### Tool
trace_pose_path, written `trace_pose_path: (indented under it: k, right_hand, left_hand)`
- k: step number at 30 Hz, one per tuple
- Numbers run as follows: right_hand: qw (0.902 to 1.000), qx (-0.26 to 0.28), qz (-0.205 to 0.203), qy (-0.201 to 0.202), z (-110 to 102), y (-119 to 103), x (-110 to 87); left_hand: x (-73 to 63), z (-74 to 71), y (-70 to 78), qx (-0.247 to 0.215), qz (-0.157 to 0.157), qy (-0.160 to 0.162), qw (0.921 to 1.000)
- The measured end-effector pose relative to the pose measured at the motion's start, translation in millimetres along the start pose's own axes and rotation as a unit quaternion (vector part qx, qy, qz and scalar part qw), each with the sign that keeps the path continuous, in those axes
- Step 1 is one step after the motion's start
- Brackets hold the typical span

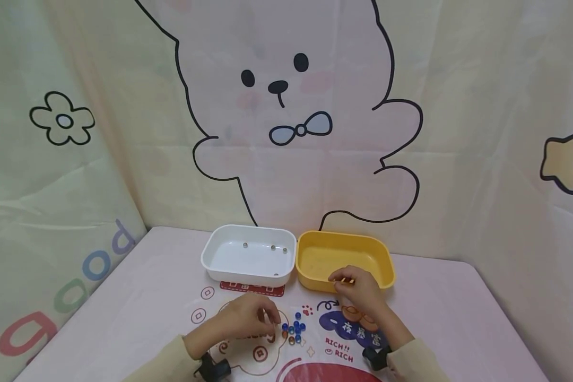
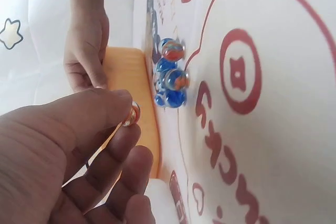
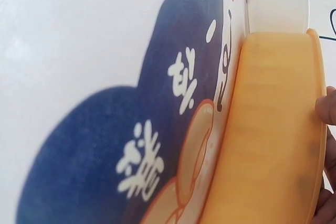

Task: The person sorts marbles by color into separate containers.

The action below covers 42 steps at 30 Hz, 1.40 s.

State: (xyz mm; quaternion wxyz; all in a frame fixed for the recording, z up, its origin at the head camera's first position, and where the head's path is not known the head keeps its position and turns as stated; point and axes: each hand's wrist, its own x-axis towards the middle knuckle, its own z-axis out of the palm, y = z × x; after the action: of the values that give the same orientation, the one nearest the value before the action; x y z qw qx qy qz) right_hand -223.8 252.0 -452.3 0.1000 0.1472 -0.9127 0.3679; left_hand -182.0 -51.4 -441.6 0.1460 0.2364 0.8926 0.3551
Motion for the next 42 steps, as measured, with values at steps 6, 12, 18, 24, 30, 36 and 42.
trace_pose_path:
  k: [6, 12, 18, 24, 30, 36, 42]
  right_hand:
    - [1.0000, -0.001, 0.003, -0.002, 1, -1, -0.8]
    - [0.9999, 0.006, 0.009, -0.007, 1, -2, -0.2]
    - [0.9999, 0.008, 0.008, -0.007, 0, -2, -0.5]
    - [0.9998, 0.012, 0.011, -0.012, 0, -2, -0.6]
    - [0.9999, 0.014, 0.006, -0.008, -2, -3, 0.1]
    - [0.9999, 0.012, 0.003, -0.008, -2, -2, 0.0]
    - [0.9998, 0.011, 0.006, -0.012, -1, -1, 0.2]
  left_hand:
    - [2.0, -11.0, -0.9, 0.018, 0.024, 0.022, 0.9993]
    - [0.9, -25.9, 3.4, 0.010, 0.030, 0.034, 0.9989]
    - [4.8, -41.9, 3.8, 0.020, 0.043, 0.050, 0.9976]
    - [9.8, -56.0, 1.8, 0.031, 0.045, 0.079, 0.9954]
    - [20.8, -70.1, -4.2, 0.033, 0.033, 0.100, 0.9939]
    - [34.6, -82.1, -14.5, 0.059, 0.028, 0.116, 0.9911]
    - [43.1, -89.1, -23.1, 0.052, 0.020, 0.119, 0.9913]
